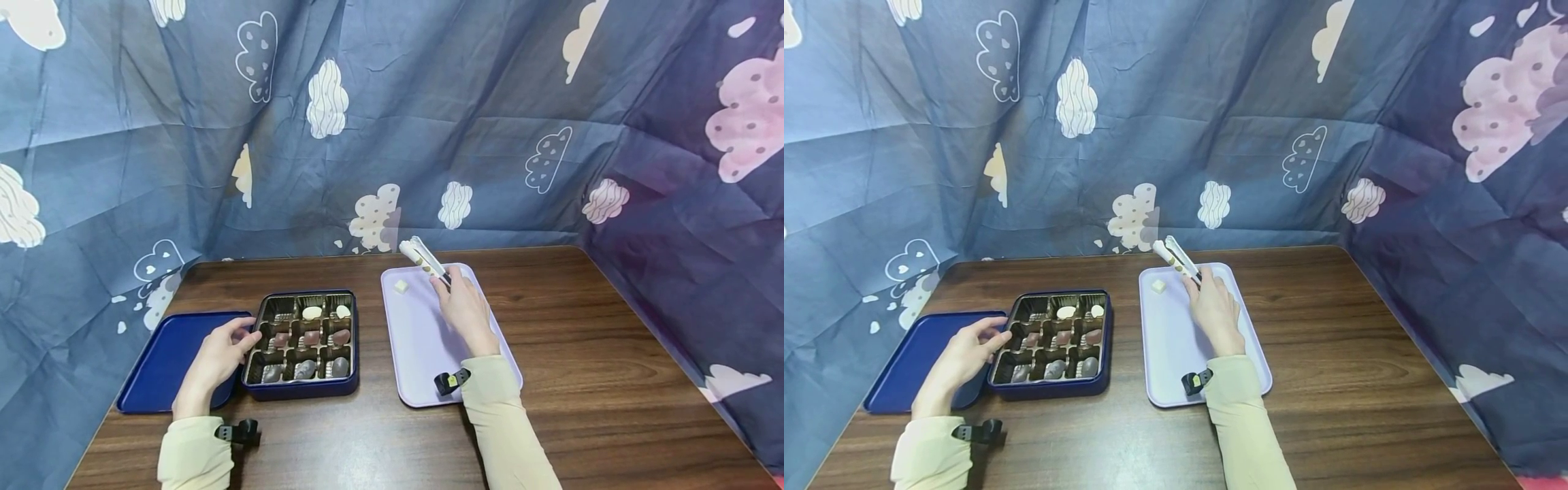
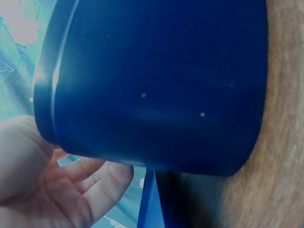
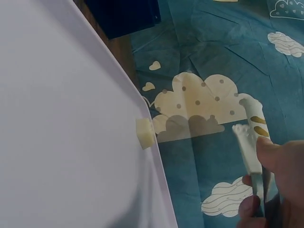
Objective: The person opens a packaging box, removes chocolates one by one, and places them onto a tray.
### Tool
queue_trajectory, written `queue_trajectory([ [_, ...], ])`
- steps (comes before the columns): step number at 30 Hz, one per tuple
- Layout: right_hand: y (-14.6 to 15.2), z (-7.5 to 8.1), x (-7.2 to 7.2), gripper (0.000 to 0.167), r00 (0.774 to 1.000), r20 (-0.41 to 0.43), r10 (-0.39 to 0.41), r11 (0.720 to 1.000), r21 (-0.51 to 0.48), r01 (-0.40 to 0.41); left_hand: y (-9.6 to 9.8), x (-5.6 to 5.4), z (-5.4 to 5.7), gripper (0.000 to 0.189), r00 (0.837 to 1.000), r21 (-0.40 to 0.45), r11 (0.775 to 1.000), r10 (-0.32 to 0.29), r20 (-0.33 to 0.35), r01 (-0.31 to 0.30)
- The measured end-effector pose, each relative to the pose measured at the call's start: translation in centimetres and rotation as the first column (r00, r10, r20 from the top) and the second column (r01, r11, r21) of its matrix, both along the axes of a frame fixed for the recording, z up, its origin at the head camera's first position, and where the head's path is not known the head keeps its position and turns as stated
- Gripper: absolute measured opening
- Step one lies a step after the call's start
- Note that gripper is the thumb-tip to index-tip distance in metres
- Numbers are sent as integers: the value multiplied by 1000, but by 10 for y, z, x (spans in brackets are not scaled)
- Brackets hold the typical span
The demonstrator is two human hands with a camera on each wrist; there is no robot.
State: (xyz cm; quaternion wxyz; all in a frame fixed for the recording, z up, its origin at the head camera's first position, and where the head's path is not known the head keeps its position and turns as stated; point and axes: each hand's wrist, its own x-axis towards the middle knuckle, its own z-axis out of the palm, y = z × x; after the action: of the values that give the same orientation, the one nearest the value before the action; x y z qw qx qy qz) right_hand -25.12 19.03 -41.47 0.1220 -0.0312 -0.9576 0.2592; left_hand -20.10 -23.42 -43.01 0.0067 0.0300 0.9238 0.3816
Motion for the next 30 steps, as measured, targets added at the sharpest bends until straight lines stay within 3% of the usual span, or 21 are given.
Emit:
queue_trajectory([
  [10, -7, 7, 2, 34, 990, -139, -12, 1000, -2, 12, 0, 0, 0, 46, 1000, -8, 1000, 0, -1, 0],
  [20, -11, 7, 4, 36, 989, -143, -34, 999, 15, 36, 0, 0, 1, 46, 1000, -15, 1000, 2, 10, -2],
  [30, -16, 11, 3, 39, 955, -293, -31, 997, -79, 8, 2, 0, 1, 45, 1000, -1, 1000, 10, 9, -10],
])
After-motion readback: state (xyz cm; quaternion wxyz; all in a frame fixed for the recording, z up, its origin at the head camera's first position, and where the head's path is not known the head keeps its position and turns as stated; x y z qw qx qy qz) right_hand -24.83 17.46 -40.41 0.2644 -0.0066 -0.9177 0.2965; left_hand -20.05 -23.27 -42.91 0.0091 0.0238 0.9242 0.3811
